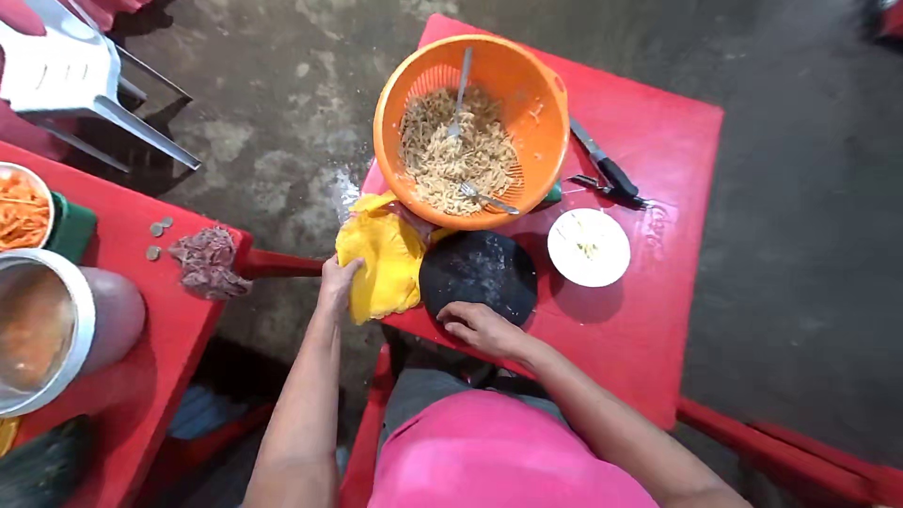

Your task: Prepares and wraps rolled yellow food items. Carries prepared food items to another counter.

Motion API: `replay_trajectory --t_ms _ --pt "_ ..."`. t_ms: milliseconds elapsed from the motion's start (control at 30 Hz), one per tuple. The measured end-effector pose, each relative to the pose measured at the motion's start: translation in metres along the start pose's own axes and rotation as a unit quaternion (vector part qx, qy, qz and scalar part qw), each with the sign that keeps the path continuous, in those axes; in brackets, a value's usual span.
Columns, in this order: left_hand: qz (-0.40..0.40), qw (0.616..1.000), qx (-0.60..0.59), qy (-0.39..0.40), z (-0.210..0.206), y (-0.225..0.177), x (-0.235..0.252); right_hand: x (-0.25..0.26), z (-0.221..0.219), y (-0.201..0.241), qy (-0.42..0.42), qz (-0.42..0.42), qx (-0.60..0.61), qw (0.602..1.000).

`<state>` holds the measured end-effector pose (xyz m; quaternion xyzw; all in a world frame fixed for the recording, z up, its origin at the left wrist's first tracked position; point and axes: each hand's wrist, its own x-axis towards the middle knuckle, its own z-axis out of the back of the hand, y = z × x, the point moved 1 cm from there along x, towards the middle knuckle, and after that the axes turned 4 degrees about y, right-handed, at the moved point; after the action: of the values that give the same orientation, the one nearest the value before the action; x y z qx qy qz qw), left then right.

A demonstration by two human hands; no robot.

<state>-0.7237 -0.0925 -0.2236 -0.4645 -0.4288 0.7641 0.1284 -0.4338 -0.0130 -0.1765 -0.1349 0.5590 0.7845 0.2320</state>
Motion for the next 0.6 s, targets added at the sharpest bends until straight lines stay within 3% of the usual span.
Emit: replay_trajectory --t_ms 200,333,400,467,533,600 --pt "-0.057 0.984 0.156 -0.061 0.002 -0.004 -0.001 0.006 0.000 -0.003 -0.001 -0.008 0.012 1.000" --pt "-0.137 0.979 0.148 0.001 0.018 -0.016 -0.004 0.008 0.002 -0.003 -0.005 -0.019 0.026 0.999" --pt "-0.171 0.964 0.202 -0.012 0.027 -0.015 0.003 0.008 0.000 -0.005 -0.005 -0.027 0.031 0.999" --pt "-0.200 0.921 0.330 -0.048 0.022 -0.018 0.007 0.009 -0.001 -0.007 -0.005 -0.036 0.028 0.999" --pt "-0.268 0.848 0.453 -0.060 0.004 -0.009 0.004 0.009 -0.003 -0.010 -0.007 -0.037 0.025 0.999" --pt "-0.324 0.814 0.482 -0.004 -0.023 0.019 -0.007 0.008 -0.004 -0.012 -0.008 -0.038 0.030 0.999"
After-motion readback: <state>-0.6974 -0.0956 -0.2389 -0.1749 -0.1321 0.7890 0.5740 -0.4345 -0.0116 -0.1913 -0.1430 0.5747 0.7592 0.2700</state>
